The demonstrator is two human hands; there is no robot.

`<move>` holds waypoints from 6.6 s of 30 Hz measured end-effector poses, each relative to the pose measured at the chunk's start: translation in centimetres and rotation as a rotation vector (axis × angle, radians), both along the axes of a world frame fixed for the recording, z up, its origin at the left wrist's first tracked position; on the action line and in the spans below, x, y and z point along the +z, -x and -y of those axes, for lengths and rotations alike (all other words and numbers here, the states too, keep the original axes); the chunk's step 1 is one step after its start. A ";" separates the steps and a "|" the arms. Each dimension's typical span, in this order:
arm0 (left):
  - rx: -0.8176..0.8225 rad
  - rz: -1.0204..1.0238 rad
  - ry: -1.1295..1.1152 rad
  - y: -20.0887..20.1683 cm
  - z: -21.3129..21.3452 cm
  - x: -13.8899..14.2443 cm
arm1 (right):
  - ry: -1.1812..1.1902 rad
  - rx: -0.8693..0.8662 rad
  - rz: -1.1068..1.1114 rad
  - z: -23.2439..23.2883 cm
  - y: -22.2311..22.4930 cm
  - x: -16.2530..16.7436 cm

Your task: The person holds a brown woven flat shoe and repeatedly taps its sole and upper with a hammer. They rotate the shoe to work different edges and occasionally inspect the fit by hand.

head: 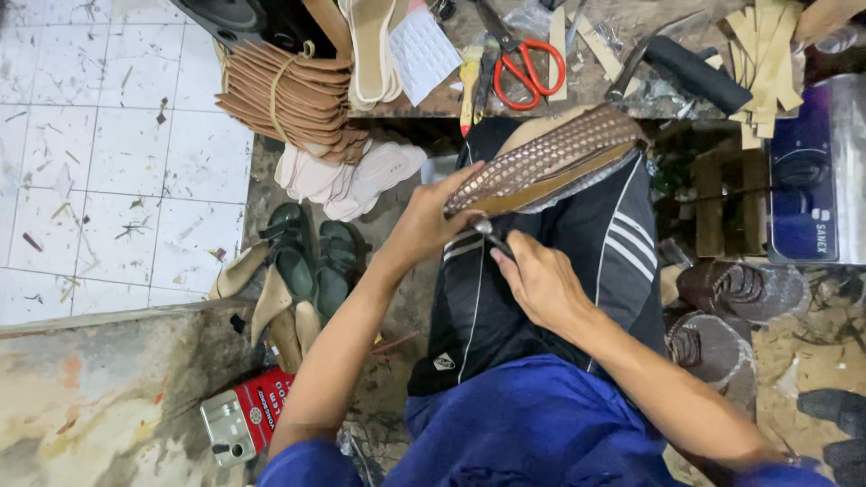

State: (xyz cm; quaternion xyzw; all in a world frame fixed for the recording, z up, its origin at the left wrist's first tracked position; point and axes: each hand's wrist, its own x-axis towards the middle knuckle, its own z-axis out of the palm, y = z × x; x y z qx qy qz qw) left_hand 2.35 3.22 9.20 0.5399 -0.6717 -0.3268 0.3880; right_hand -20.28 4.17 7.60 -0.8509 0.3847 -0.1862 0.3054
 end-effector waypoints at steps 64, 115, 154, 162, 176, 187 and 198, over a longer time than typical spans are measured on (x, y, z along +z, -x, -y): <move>0.145 -1.590 -0.389 6.6 3.1 -5.7 | -0.048 -0.565 0.671 4.4 7.0 -4.9; -0.133 -0.403 0.043 13.2 8.8 5.8 | -0.584 0.150 -0.147 -4.9 6.8 1.4; -0.178 -0.014 0.300 16.1 8.3 4.3 | -0.998 -0.075 0.739 8.4 18.3 9.0; -0.191 0.026 0.319 16.2 7.8 4.4 | -1.388 0.052 0.966 9.9 19.6 9.7; -0.223 -0.108 0.158 16.6 9.7 4.5 | -0.651 -0.361 1.014 6.5 12.6 3.3; -0.190 -0.068 0.287 18.5 10.0 2.2 | 0.278 -0.223 -0.275 7.1 15.6 9.3; -0.187 -0.100 0.267 18.0 10.5 1.2 | 0.220 -0.089 -0.386 9.3 14.6 11.7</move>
